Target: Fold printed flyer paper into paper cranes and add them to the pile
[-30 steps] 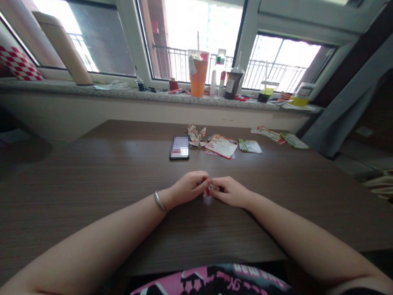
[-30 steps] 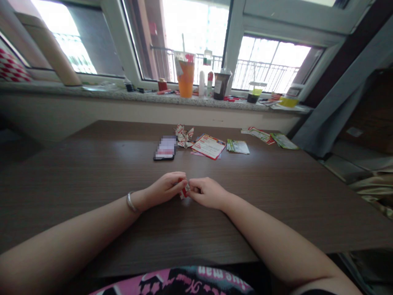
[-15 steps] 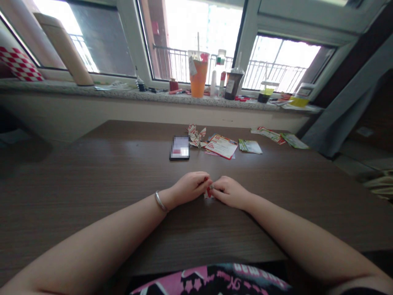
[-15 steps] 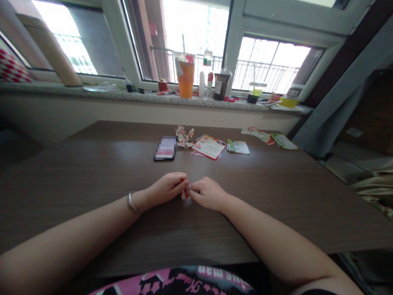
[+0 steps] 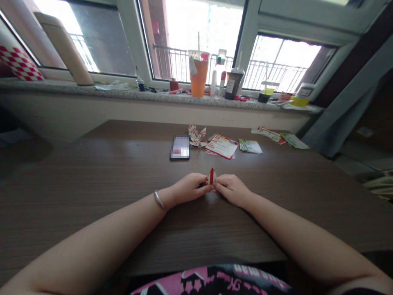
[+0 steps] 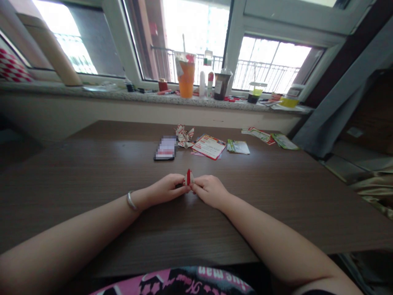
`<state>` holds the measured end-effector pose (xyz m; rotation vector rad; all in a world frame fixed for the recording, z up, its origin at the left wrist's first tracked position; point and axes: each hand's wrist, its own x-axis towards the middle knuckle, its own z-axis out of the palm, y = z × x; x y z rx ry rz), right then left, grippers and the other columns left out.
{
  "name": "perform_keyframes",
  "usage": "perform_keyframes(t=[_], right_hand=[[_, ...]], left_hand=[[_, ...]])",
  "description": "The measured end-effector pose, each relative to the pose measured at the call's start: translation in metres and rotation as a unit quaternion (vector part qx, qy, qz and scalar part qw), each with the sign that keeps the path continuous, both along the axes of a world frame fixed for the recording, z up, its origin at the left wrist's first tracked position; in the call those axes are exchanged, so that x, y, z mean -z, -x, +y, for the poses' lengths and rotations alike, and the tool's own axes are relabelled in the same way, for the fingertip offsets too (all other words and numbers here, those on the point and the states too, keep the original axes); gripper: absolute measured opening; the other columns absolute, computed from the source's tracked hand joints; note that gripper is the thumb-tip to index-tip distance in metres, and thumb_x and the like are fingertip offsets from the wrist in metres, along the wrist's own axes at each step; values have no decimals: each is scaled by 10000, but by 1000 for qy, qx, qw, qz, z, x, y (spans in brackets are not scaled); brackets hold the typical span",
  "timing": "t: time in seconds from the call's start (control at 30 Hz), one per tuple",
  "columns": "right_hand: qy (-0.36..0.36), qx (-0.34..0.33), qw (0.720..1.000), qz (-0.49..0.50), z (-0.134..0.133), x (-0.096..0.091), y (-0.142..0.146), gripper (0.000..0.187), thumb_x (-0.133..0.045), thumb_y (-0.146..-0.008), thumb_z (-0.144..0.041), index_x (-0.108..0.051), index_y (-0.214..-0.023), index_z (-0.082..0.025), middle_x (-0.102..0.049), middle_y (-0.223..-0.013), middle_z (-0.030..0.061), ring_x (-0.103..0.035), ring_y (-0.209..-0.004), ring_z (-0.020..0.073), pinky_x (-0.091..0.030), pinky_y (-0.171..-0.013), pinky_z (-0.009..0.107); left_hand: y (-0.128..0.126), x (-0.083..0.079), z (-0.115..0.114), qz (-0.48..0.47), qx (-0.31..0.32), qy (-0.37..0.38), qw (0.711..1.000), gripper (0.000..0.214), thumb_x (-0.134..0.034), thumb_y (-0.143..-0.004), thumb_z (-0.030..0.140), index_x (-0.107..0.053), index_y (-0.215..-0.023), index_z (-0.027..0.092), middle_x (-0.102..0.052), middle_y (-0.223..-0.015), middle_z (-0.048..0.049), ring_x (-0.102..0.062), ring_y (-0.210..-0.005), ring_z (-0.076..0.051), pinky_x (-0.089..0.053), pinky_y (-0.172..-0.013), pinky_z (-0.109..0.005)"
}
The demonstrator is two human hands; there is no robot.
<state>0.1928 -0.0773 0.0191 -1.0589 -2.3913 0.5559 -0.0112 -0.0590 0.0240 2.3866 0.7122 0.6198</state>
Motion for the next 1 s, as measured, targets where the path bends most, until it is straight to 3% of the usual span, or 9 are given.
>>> perform_keyframes(t=[0.33, 0.67, 1.0], right_hand=[[-4, -2, 1000, 20, -2, -2, 1, 543, -247, -998, -480, -622, -738, -185, -666, -724, 40, -601, -704, 147, -397, -669, 235], [-109, -19, 994, -18, -2, 1, 2, 493, -308, -991, -369, -594, -641, -172, -607, -584, 35, -532, -566, 121, -330, -574, 231], [-115, -16, 993, -11, -1, 3, 1, 462, -335, -984, -337, -631, -671, -171, -627, -603, 40, -548, -576, 121, -341, -579, 226]], left_hand=[[-1, 1, 1, -6, 31, -6, 999, 328, -408, -953, 339, -587, -770, 134, -603, -730, -19, -502, -662, -121, -392, -644, -219], [-2, -2, -2, 18, 43, -54, 997, 343, -391, -947, 345, -560, -725, 145, -550, -669, -14, -471, -625, -118, -380, -640, -224], [-1, -2, -2, 13, 31, -56, 998, 332, -410, -953, 338, -592, -752, 147, -598, -703, -23, -513, -650, -122, -386, -652, -218]])
